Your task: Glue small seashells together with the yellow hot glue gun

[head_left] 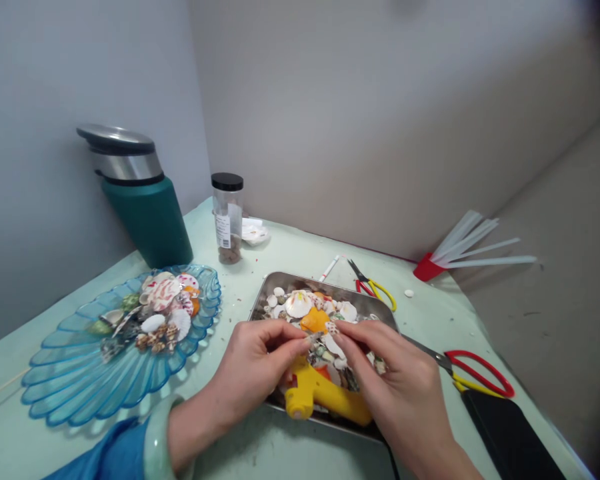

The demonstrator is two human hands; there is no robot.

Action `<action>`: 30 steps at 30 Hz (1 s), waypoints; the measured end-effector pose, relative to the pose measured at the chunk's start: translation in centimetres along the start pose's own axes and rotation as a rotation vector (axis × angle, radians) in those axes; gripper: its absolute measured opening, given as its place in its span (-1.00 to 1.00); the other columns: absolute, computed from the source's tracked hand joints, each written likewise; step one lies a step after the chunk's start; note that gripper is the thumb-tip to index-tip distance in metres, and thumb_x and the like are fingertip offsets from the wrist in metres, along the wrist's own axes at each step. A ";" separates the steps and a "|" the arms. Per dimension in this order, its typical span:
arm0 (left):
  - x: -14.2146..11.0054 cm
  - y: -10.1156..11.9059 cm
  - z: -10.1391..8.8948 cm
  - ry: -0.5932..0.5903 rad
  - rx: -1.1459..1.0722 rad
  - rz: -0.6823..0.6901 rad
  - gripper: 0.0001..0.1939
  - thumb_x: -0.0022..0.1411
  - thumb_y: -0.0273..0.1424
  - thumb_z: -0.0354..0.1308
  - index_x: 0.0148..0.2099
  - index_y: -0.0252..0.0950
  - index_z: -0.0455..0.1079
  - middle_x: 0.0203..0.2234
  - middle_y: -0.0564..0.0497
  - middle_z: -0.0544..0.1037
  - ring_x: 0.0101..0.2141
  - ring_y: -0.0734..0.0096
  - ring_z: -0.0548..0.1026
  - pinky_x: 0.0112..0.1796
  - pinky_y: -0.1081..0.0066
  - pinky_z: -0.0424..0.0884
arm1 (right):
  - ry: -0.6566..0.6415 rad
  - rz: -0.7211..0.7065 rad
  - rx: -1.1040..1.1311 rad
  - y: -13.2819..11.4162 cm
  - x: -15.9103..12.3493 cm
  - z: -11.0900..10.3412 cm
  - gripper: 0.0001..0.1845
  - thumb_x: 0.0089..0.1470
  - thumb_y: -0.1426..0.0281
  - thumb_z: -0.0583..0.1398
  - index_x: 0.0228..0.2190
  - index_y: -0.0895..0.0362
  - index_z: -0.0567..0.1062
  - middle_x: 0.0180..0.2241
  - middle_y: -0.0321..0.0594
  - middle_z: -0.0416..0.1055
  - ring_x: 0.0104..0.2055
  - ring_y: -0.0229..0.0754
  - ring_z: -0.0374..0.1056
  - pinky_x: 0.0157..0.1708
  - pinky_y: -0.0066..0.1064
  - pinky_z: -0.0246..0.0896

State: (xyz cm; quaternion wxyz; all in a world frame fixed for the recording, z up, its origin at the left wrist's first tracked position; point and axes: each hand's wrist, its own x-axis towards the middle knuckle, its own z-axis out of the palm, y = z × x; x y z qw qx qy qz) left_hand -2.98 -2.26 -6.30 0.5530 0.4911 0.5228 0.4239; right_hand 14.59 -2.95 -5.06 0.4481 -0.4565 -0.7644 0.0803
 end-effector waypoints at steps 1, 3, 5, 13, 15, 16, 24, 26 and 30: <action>0.0 0.0 0.0 -0.002 -0.002 0.002 -0.84 0.02 -0.34 0.23 -0.43 -0.36 0.48 -0.74 0.14 0.41 -0.72 0.56 0.36 -0.68 0.60 0.30 | -0.001 -0.004 0.013 -0.1 0.0 0.0 -0.88 0.07 0.55 0.22 -0.33 0.19 0.57 -0.37 -0.19 0.53 -0.34 -0.26 0.44 -0.29 -0.48 0.31; -0.1 0.1 0.0 -0.004 0.002 0.012 -0.85 0.02 -0.35 0.23 -0.44 -0.36 0.48 -0.74 0.13 0.41 -0.72 0.56 0.36 -0.66 0.60 0.30 | -0.010 -0.024 0.025 -0.2 0.0 0.2 -0.87 0.07 0.56 0.22 -0.32 0.21 0.57 -0.38 -0.17 0.53 -0.35 -0.26 0.44 -0.29 -0.49 0.31; -0.1 0.1 0.0 -0.002 0.008 0.020 -0.85 0.02 -0.35 0.22 -0.43 -0.36 0.49 -0.75 0.13 0.40 -0.72 0.55 0.36 -0.66 0.60 0.30 | -0.020 -0.048 0.024 -0.3 -0.1 0.5 -0.86 0.07 0.57 0.21 -0.31 0.23 0.57 -0.37 -0.16 0.52 -0.34 -0.26 0.44 -0.28 -0.49 0.31; 0.1 -0.2 -0.2 -0.003 0.020 0.059 -0.86 0.03 -0.36 0.22 -0.42 -0.35 0.50 -0.73 0.10 0.42 -0.70 0.52 0.38 -0.64 0.57 0.33 | -0.031 -0.097 -0.034 -0.1 -0.5 1.1 -0.88 0.10 0.56 0.19 -0.28 0.21 0.51 -0.35 -0.14 0.51 -0.32 -0.20 0.42 -0.25 -0.38 0.29; 0.1 -0.2 -0.2 -0.004 0.028 0.066 -0.86 0.03 -0.36 0.22 -0.41 -0.36 0.51 -0.75 0.10 0.42 -0.70 0.52 0.37 -0.64 0.57 0.33 | -0.043 -0.090 -0.048 -0.1 -0.5 1.1 -0.89 0.10 0.54 0.19 -0.29 0.21 0.50 -0.37 -0.14 0.50 -0.34 -0.18 0.42 -0.28 -0.35 0.29; 0.1 -0.2 -0.2 -0.006 0.030 0.068 -0.85 0.04 -0.36 0.22 -0.41 -0.36 0.51 -0.75 0.11 0.41 -0.70 0.52 0.37 -0.64 0.57 0.33 | -0.051 -0.085 -0.051 -0.2 -0.5 1.1 -0.89 0.11 0.54 0.18 -0.29 0.21 0.50 -0.37 -0.14 0.50 -0.34 -0.17 0.42 -0.29 -0.34 0.28; 0.1 -0.4 -0.2 -0.022 0.057 0.068 -0.85 0.05 -0.35 0.22 -0.40 -0.36 0.51 -0.73 0.10 0.42 -0.70 0.52 0.38 -0.64 0.57 0.33 | -0.078 -0.031 -0.046 -0.1 -0.5 1.2 -0.89 0.13 0.51 0.16 -0.30 0.20 0.50 -0.39 -0.14 0.48 -0.35 -0.15 0.40 -0.32 -0.32 0.27; 0.1 -0.6 -0.2 -0.029 0.067 0.074 -0.84 0.06 -0.35 0.21 -0.40 -0.36 0.51 -0.72 0.10 0.42 -0.69 0.52 0.38 -0.64 0.57 0.33 | -0.072 -0.020 -0.034 -0.1 -0.5 1.3 -0.88 0.14 0.50 0.15 -0.31 0.20 0.51 -0.40 -0.14 0.48 -0.36 -0.15 0.40 -0.33 -0.32 0.27; 0.1 -0.6 -0.2 -0.035 0.078 0.073 -0.84 0.06 -0.35 0.21 -0.39 -0.36 0.51 -0.74 0.11 0.41 -0.70 0.52 0.38 -0.63 0.57 0.34 | -0.066 0.003 -0.002 0.0 -0.5 1.3 -0.89 0.14 0.49 0.15 -0.31 0.19 0.50 -0.40 -0.15 0.47 -0.36 -0.16 0.40 -0.34 -0.35 0.28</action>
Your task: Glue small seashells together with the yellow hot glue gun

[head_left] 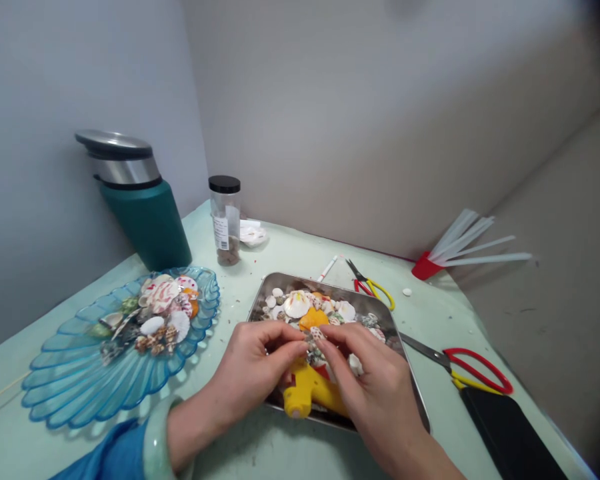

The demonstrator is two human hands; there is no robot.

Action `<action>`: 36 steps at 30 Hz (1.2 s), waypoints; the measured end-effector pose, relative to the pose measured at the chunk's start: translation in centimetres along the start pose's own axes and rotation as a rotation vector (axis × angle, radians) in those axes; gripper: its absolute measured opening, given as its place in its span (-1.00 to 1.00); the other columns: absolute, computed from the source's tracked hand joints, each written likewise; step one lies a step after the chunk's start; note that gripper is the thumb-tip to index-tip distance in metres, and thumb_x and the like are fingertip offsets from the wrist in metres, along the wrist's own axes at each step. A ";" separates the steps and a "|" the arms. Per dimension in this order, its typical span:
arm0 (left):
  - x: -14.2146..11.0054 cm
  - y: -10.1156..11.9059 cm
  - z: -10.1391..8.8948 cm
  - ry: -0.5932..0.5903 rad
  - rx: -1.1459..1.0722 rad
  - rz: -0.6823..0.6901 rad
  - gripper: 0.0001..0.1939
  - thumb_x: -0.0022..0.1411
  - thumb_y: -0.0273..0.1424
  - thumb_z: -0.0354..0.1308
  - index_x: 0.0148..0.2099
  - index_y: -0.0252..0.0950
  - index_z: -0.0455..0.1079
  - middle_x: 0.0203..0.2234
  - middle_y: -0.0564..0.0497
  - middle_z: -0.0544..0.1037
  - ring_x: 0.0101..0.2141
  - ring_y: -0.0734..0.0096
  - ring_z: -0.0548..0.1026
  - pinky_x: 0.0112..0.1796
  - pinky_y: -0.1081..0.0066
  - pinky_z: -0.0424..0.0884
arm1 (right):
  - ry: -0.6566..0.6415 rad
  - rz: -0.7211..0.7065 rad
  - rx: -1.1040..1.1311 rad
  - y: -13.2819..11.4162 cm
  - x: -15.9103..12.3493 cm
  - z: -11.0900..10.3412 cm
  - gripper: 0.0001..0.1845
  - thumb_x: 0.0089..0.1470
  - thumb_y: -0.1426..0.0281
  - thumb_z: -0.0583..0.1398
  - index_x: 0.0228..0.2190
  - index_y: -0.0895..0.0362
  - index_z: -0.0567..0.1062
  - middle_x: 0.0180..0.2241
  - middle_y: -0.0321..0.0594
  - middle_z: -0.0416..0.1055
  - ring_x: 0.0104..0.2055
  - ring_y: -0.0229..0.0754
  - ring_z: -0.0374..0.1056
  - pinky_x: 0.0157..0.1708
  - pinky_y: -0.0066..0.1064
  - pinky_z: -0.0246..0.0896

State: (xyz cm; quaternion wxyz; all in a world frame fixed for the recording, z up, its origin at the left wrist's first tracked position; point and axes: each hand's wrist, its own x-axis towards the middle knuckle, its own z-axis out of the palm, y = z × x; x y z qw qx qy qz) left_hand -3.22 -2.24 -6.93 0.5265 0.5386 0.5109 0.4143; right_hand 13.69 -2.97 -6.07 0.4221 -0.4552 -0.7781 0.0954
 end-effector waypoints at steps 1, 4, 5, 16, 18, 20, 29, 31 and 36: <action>0.0 0.0 0.0 0.000 0.003 -0.003 -0.84 0.06 -0.35 0.21 -0.39 -0.36 0.51 -0.74 0.11 0.41 -0.69 0.52 0.38 -0.63 0.56 0.34 | 0.000 0.001 0.003 0.0 0.0 0.0 -0.89 0.14 0.49 0.15 -0.31 0.19 0.50 -0.40 -0.16 0.47 -0.36 -0.17 0.40 -0.33 -0.35 0.28; -0.1 0.2 0.0 0.001 0.007 -0.005 -0.84 0.06 -0.36 0.20 -0.39 -0.37 0.51 -0.73 0.11 0.41 -0.69 0.53 0.38 -0.62 0.57 0.34 | -0.007 -0.001 -0.002 -0.1 0.0 0.1 -0.88 0.15 0.48 0.14 -0.31 0.19 0.50 -0.40 -0.16 0.47 -0.35 -0.16 0.39 -0.33 -0.34 0.27; -0.1 0.2 0.0 0.001 0.004 -0.007 -0.84 0.06 -0.36 0.20 -0.39 -0.36 0.51 -0.73 0.11 0.41 -0.69 0.53 0.38 -0.62 0.57 0.34 | -0.014 0.002 -0.005 -0.1 0.1 0.1 -0.88 0.15 0.48 0.14 -0.31 0.19 0.50 -0.40 -0.15 0.47 -0.35 -0.16 0.39 -0.32 -0.33 0.27; 0.5 0.8 -0.4 0.009 -0.168 -0.075 -0.76 0.08 -0.27 0.21 -0.46 -0.36 0.45 -0.80 0.11 0.41 -0.75 0.56 0.35 -0.65 0.56 0.35 | -0.038 0.232 0.083 1.0 1.4 -2.5 -0.81 0.17 0.30 0.13 -0.22 0.05 0.52 -0.32 -0.27 0.53 -0.42 -0.22 0.42 -0.36 -0.40 0.30; 0.5 0.9 -0.4 0.011 -0.193 -0.091 -0.73 0.07 -0.23 0.22 -0.47 -0.37 0.45 -0.80 0.10 0.42 -0.75 0.54 0.37 -0.65 0.55 0.37 | -0.014 0.235 0.060 1.4 1.7 -3.1 -0.82 0.15 0.30 0.15 -0.28 0.06 0.54 -0.32 -0.26 0.54 -0.39 -0.19 0.43 -0.36 -0.40 0.30; 0.5 1.0 -0.4 0.015 -0.223 -0.112 -0.70 0.02 -0.19 0.25 -0.48 -0.37 0.44 -0.82 0.09 0.41 -0.76 0.52 0.38 -0.67 0.54 0.36 | 0.004 0.249 0.038 1.8 1.9 -3.5 -0.82 0.14 0.29 0.15 -0.31 0.07 0.55 -0.34 -0.25 0.54 -0.37 -0.16 0.44 -0.34 -0.39 0.29; 0.6 0.8 -0.1 0.023 -0.247 -0.154 -0.71 0.00 -0.20 0.28 -0.43 -0.37 0.43 -0.81 0.14 0.40 -0.77 0.59 0.31 -0.67 0.54 0.40 | -0.065 0.310 -0.084 3.8 2.8 -4.4 -0.77 0.17 0.30 0.11 -0.35 0.10 0.55 -0.47 -0.29 0.53 -0.46 -0.19 0.42 -0.42 -0.40 0.28; 0.6 0.7 -0.1 0.042 -0.235 -0.150 -0.74 0.01 -0.23 0.29 -0.39 -0.36 0.43 -0.80 0.15 0.40 -0.76 0.59 0.32 -0.66 0.54 0.41 | -0.106 0.303 -0.113 4.4 3.0 -4.4 -0.78 0.17 0.33 0.11 -0.36 0.10 0.55 -0.45 -0.29 0.54 -0.43 -0.20 0.43 -0.38 -0.40 0.29; 0.5 0.5 -0.1 0.049 -0.185 -0.139 -0.77 0.01 -0.27 0.29 -0.36 -0.35 0.43 -0.79 0.16 0.40 -0.74 0.57 0.34 -0.65 0.55 0.39 | -0.248 0.237 -0.220 5.7 2.7 -3.0 -0.81 0.13 0.45 0.13 -0.30 0.09 0.56 -0.31 -0.25 0.53 -0.27 -0.16 0.43 -0.27 -0.38 0.26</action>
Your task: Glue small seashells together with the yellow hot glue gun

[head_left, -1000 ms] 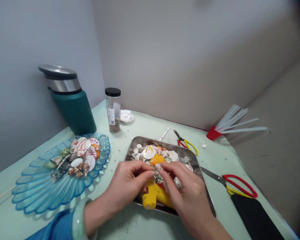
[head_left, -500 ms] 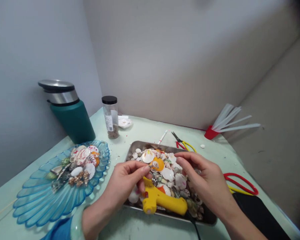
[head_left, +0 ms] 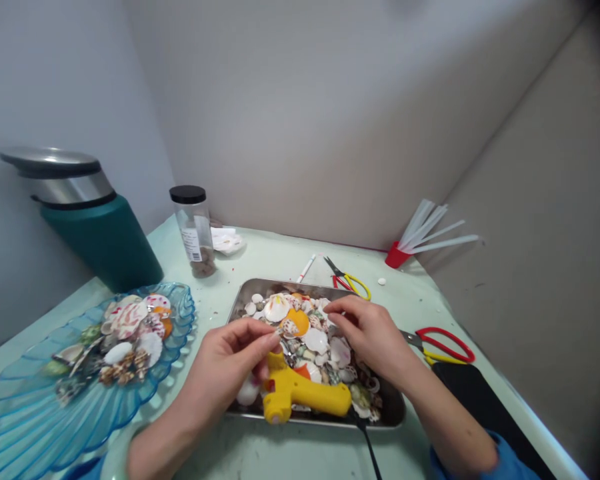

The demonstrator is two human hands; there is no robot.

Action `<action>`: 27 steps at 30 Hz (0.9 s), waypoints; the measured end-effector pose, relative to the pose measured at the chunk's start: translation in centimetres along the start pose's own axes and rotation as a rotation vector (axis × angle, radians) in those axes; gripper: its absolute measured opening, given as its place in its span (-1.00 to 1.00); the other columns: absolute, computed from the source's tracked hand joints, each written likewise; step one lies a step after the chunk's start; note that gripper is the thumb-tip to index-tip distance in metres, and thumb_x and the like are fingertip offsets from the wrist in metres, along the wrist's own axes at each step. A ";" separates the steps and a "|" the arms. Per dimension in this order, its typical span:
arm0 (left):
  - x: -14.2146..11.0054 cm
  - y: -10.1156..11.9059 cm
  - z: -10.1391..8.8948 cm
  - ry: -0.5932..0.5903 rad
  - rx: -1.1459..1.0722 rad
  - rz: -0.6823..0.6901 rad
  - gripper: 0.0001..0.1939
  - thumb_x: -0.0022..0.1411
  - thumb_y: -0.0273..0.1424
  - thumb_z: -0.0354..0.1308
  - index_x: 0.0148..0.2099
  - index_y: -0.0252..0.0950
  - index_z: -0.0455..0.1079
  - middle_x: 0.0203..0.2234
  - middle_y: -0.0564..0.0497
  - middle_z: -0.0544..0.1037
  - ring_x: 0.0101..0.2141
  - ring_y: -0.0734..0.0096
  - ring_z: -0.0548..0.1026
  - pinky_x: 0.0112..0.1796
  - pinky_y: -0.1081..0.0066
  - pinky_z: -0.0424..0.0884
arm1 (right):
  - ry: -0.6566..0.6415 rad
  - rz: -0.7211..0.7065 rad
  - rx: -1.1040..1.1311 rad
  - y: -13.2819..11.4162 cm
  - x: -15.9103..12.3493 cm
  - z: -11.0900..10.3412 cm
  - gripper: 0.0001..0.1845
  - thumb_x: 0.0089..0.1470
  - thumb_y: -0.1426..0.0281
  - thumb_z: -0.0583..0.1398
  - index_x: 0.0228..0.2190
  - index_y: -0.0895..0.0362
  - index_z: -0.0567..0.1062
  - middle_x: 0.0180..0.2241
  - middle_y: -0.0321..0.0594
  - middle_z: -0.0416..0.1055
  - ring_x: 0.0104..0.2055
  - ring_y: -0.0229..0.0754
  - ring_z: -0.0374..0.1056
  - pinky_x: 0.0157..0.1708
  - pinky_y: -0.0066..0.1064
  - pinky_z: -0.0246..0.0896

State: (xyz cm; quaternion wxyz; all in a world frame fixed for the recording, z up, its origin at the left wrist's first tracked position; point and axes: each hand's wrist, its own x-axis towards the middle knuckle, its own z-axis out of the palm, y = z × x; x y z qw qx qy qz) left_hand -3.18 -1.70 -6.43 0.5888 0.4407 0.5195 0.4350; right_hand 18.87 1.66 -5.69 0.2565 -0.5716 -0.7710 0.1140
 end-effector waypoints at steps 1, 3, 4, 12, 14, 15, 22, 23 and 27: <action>0.0 0.0 0.0 0.002 0.007 0.005 -0.77 0.01 -0.27 0.28 -0.36 -0.34 0.43 -0.78 0.16 0.39 -0.74 0.56 0.34 -0.64 0.54 0.39 | -0.023 -0.017 -0.033 0.1 0.0 0.5 -0.80 0.12 0.47 0.13 -0.26 0.08 0.56 -0.28 -0.22 0.52 -0.24 -0.14 0.42 -0.25 -0.36 0.25; 0.0 -0.2 0.0 -0.002 0.012 0.024 -0.77 0.02 -0.27 0.28 -0.37 -0.34 0.42 -0.78 0.16 0.38 -0.73 0.56 0.34 -0.64 0.53 0.40 | -0.060 -0.053 -0.099 0.1 0.0 1.3 -0.74 0.11 0.47 0.14 -0.16 0.05 0.53 -0.22 -0.17 0.48 -0.19 -0.09 0.39 -0.21 -0.31 0.21; 0.0 -0.2 0.0 -0.008 0.009 0.036 -0.77 0.03 -0.26 0.27 -0.37 -0.34 0.42 -0.78 0.16 0.38 -0.73 0.56 0.33 -0.64 0.53 0.40 | -0.076 -0.069 -0.128 0.0 0.0 1.7 -0.71 0.10 0.47 0.16 -0.13 0.04 0.52 -0.20 -0.16 0.47 -0.17 -0.07 0.37 -0.19 -0.29 0.19; 0.2 -0.5 -0.1 -0.019 -0.007 0.072 -0.79 0.04 -0.28 0.27 -0.38 -0.34 0.43 -0.78 0.16 0.37 -0.74 0.58 0.31 -0.67 0.55 0.38 | -0.112 -0.071 -0.146 0.2 0.1 2.6 -0.83 0.11 0.47 0.16 -0.28 0.06 0.55 -0.35 -0.13 0.47 -0.20 -0.03 0.30 -0.19 -0.24 0.09; 0.2 -0.4 0.0 -0.016 -0.017 0.072 -0.79 0.02 -0.28 0.27 -0.39 -0.34 0.42 -0.78 0.17 0.36 -0.74 0.57 0.31 -0.66 0.52 0.41 | -0.099 -0.051 -0.059 0.2 0.1 2.3 -0.83 0.13 0.45 0.15 -0.28 0.07 0.55 -0.36 -0.13 0.49 -0.19 -0.02 0.29 -0.15 -0.21 0.09; 0.2 -0.4 0.0 -0.012 -0.015 0.079 -0.79 0.02 -0.28 0.27 -0.39 -0.34 0.42 -0.78 0.17 0.36 -0.74 0.56 0.31 -0.66 0.52 0.41 | -0.091 -0.036 0.001 0.2 0.2 2.1 -0.82 0.14 0.44 0.14 -0.26 0.08 0.54 -0.32 -0.12 0.50 -0.16 -0.03 0.30 -0.13 -0.20 0.10; -0.1 -0.1 0.0 0.018 0.048 0.110 -0.83 0.01 -0.33 0.27 -0.40 -0.36 0.45 -0.75 0.14 0.40 -0.72 0.58 0.33 -0.66 0.59 0.30 | -0.173 0.110 0.549 -0.9 0.0 0.2 -0.66 0.22 0.26 0.05 -0.12 0.21 0.44 -0.28 -0.09 0.57 -0.32 -0.17 0.48 -0.36 -0.36 0.36; -0.1 -0.1 0.0 0.020 0.040 0.110 -0.82 0.01 -0.32 0.27 -0.40 -0.35 0.45 -0.75 0.14 0.40 -0.72 0.57 0.34 -0.67 0.58 0.30 | -0.184 0.125 0.603 -1.1 -0.1 0.1 -0.63 0.21 0.23 0.06 -0.11 0.23 0.44 -0.29 -0.07 0.57 -0.34 -0.17 0.49 -0.37 -0.36 0.37; 0.0 -0.3 0.0 0.019 0.012 0.112 -0.82 -0.01 -0.32 0.29 -0.41 -0.35 0.45 -0.75 0.14 0.39 -0.72 0.56 0.34 -0.67 0.58 0.31 | -0.203 0.158 0.714 -1.3 -0.3 0.2 -0.57 0.19 0.19 0.06 -0.10 0.26 0.45 -0.33 -0.05 0.57 -0.42 -0.22 0.47 -0.41 -0.38 0.37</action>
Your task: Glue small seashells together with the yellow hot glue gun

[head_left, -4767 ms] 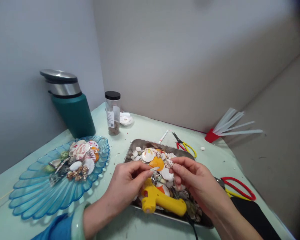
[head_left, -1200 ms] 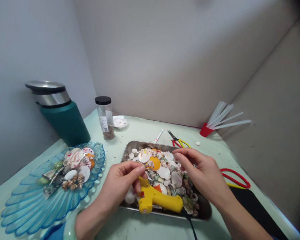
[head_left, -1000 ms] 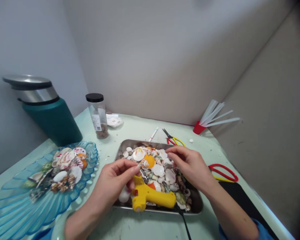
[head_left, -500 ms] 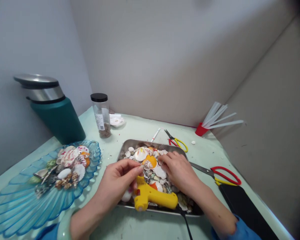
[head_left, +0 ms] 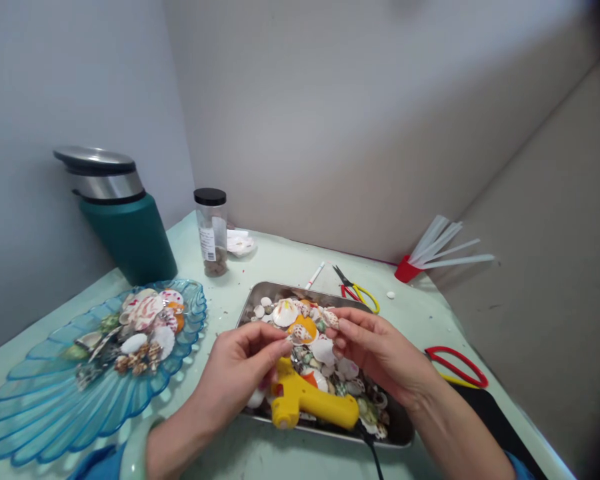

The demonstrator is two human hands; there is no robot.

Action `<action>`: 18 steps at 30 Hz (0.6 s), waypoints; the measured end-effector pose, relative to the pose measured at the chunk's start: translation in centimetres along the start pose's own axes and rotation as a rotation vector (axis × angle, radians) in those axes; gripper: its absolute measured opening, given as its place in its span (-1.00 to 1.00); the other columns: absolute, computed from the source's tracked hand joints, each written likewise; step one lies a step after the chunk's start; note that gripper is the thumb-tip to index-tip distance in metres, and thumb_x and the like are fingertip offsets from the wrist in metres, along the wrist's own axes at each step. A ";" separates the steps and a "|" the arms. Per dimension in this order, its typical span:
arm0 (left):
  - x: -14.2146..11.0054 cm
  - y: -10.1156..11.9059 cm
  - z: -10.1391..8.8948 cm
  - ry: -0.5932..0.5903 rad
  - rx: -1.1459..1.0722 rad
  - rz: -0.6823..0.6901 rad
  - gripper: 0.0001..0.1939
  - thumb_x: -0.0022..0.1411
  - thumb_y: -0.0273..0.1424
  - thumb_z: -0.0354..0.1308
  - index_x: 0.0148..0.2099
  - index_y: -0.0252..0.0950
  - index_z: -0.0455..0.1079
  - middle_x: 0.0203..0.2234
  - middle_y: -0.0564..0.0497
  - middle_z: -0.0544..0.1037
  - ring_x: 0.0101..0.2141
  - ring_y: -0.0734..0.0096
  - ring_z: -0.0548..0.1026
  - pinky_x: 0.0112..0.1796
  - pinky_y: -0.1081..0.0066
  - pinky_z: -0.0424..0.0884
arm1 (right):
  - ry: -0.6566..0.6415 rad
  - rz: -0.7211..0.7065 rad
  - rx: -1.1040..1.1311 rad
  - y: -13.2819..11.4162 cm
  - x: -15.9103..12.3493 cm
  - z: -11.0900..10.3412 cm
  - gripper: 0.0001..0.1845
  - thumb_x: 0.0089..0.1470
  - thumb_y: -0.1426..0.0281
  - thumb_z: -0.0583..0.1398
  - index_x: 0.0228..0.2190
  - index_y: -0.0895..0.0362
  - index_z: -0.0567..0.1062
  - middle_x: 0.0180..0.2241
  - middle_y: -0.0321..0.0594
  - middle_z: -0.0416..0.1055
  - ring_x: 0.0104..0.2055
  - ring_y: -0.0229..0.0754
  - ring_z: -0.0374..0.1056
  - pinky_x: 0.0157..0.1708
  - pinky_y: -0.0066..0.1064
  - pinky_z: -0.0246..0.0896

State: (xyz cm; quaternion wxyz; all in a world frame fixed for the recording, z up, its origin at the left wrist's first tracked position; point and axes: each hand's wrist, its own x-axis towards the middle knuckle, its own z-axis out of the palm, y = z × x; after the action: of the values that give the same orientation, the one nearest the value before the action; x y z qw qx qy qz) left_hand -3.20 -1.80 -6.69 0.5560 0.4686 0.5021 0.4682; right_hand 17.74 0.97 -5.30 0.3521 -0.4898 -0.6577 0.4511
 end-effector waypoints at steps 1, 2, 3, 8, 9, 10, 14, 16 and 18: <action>0.0 0.0 0.0 0.000 -0.002 -0.001 -0.82 -0.01 -0.32 0.29 -0.41 -0.35 0.45 -0.75 0.15 0.39 -0.72 0.57 0.34 -0.67 0.58 0.32 | 0.001 0.005 -0.003 0.0 0.0 0.0 -0.57 0.20 0.20 0.05 -0.09 0.26 0.45 -0.34 -0.05 0.57 -0.44 -0.23 0.46 -0.42 -0.38 0.37; 0.0 -0.1 0.0 0.001 -0.005 -0.001 -0.82 -0.01 -0.31 0.29 -0.41 -0.35 0.45 -0.75 0.15 0.38 -0.72 0.57 0.33 -0.68 0.58 0.33 | 0.006 0.010 -0.020 0.0 0.0 0.0 -0.58 0.21 0.21 0.04 -0.09 0.26 0.45 -0.35 -0.07 0.57 -0.45 -0.23 0.46 -0.43 -0.38 0.36; 0.0 -0.1 0.0 0.006 -0.010 -0.001 -0.81 -0.01 -0.31 0.28 -0.41 -0.34 0.45 -0.76 0.15 0.38 -0.73 0.57 0.33 -0.68 0.58 0.33 | 0.016 0.014 -0.051 0.1 0.0 -0.1 -0.60 0.21 0.23 0.03 -0.10 0.25 0.45 -0.35 -0.08 0.57 -0.44 -0.22 0.46 -0.43 -0.38 0.36; -0.3 0.1 0.1 0.043 -0.052 -0.030 -0.78 -0.02 -0.26 0.28 -0.40 -0.33 0.44 -0.79 0.18 0.34 -0.74 0.55 0.31 -0.69 0.51 0.42 | 0.096 -0.016 -0.367 0.1 1.1 -0.9 -0.79 0.11 0.36 0.15 -0.26 0.14 0.54 -0.28 -0.15 0.54 -0.23 -0.09 0.43 -0.22 -0.24 0.29; -0.3 0.1 0.1 0.057 -0.052 -0.023 -0.78 -0.01 -0.27 0.28 -0.39 -0.33 0.44 -0.79 0.18 0.34 -0.74 0.55 0.31 -0.69 0.52 0.41 | 0.101 -0.029 -0.434 0.1 1.6 -0.9 -0.83 0.09 0.38 0.17 -0.30 0.13 0.56 -0.27 -0.16 0.53 -0.19 -0.07 0.41 -0.15 -0.20 0.26; -0.3 0.2 0.1 0.070 -0.048 -0.007 -0.79 -0.01 -0.28 0.27 -0.39 -0.33 0.44 -0.78 0.17 0.36 -0.74 0.56 0.31 -0.69 0.55 0.39 | 0.095 -0.040 -0.493 0.1 2.2 -0.8 -0.84 0.10 0.40 0.16 -0.32 0.11 0.56 -0.27 -0.18 0.52 -0.16 -0.06 0.39 -0.11 -0.17 0.23; -0.2 0.4 0.0 0.111 -0.022 0.066 -0.84 0.03 -0.32 0.25 -0.40 -0.34 0.46 -0.78 0.16 0.39 -0.73 0.59 0.33 -0.70 0.64 0.26 | -0.003 -0.029 -0.633 0.4 4.8 0.5 -0.80 0.18 0.35 0.17 -0.17 0.15 0.48 -0.14 -0.17 0.45 -0.13 -0.12 0.39 -0.11 -0.14 0.30; -0.2 0.4 -0.1 0.106 -0.015 0.086 -0.84 0.05 -0.33 0.24 -0.40 -0.34 0.46 -0.77 0.17 0.38 -0.72 0.60 0.33 -0.69 0.64 0.25 | -0.032 -0.009 -0.652 0.7 5.8 1.4 -0.72 0.20 0.33 0.16 -0.06 0.14 0.41 -0.03 -0.13 0.39 -0.11 -0.12 0.39 -0.14 -0.15 0.34; -0.2 0.3 -0.2 0.103 -0.014 0.101 -0.85 0.06 -0.33 0.24 -0.39 -0.34 0.46 -0.76 0.17 0.39 -0.71 0.61 0.33 -0.66 0.64 0.26 | -0.049 0.004 -0.632 1.0 6.1 1.8 -0.69 0.21 0.33 0.15 -0.02 0.13 0.38 0.00 -0.12 0.36 -0.09 -0.10 0.39 -0.14 -0.15 0.35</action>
State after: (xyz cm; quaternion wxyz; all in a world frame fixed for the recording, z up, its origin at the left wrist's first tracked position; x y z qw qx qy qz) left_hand -3.41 -1.94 -6.40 0.5084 0.4647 0.5023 0.5228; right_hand 14.73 6.54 -6.69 0.1656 -0.5652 -0.7727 0.2367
